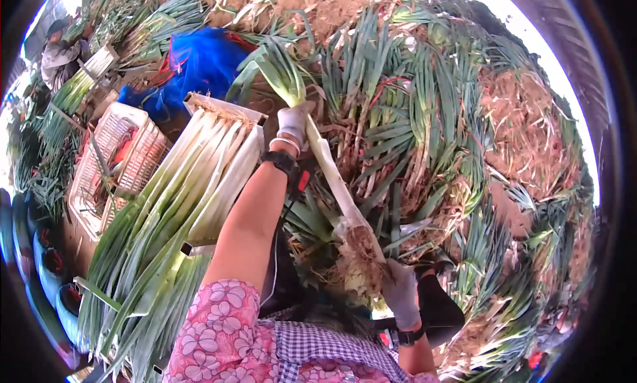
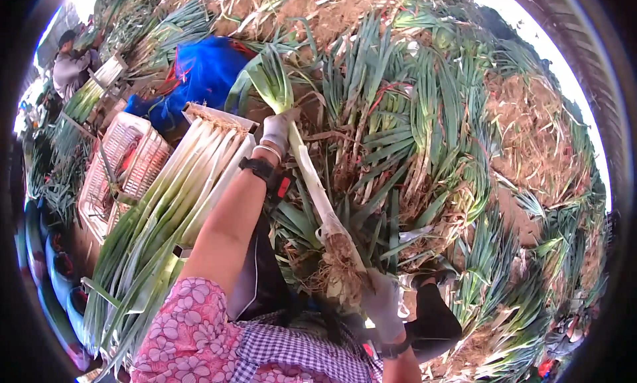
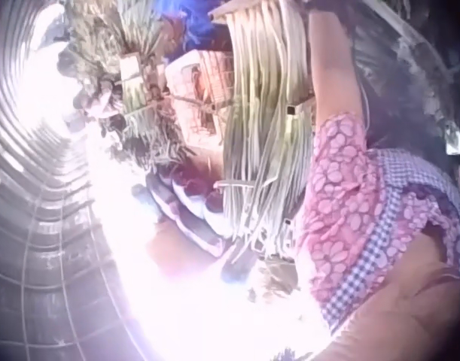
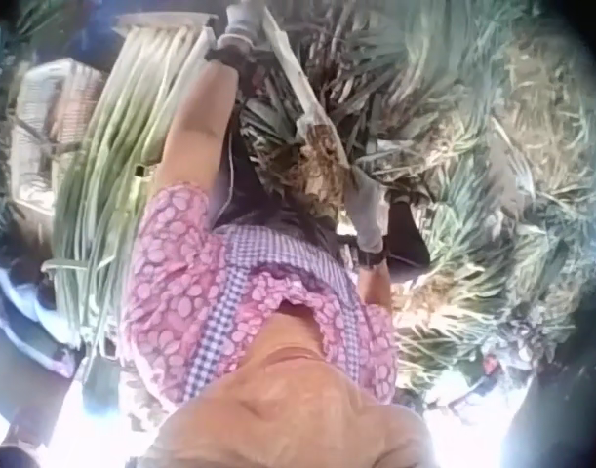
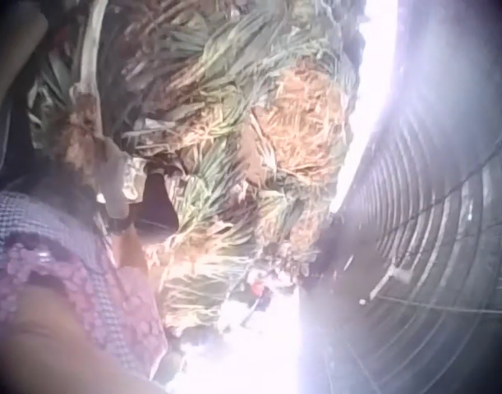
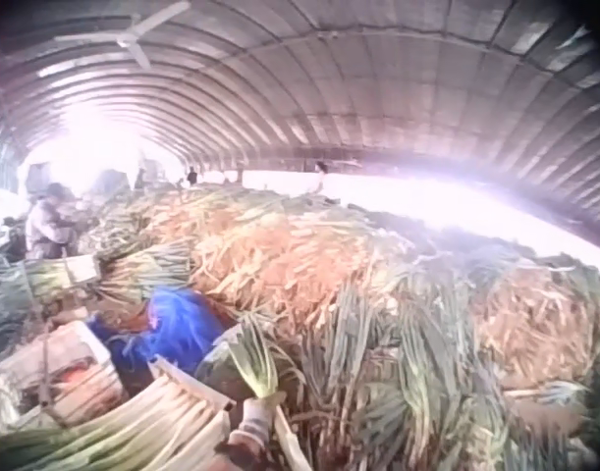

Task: The person peels the outer layers from a leek by hand, places it into a crate, and picks up another leek from a pile to repeat the process.

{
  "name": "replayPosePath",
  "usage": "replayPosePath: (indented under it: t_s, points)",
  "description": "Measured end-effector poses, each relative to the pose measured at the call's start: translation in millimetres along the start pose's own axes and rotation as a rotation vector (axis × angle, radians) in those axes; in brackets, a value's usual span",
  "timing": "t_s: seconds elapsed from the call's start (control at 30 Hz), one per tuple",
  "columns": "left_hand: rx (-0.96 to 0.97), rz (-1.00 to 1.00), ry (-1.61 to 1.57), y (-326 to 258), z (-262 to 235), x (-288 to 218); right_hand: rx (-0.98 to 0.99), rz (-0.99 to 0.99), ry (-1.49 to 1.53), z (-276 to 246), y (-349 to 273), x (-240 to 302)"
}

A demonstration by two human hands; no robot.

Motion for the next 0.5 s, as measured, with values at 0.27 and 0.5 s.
replayPosePath:
  t_s: [0.27, 0.5]
  points:
    - [-0.086, -0.102, -0.072, 41, -28, 57, 0.117, 0.313, 0.116, 12, -32, -25]
    - [-0.024, -0.12, -0.057, 44, 4, 77, 0.045, -0.026, -0.368, -3, -50, -11]
Point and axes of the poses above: each hand's wrist, its own y-axis towards the middle knuckle, its own z-axis out of the palm, x = y × z, the point moved 9 cm from there along y, towards the middle knuckle, and after that the axes turned 2 degrees about y, right-handed, at the moved point
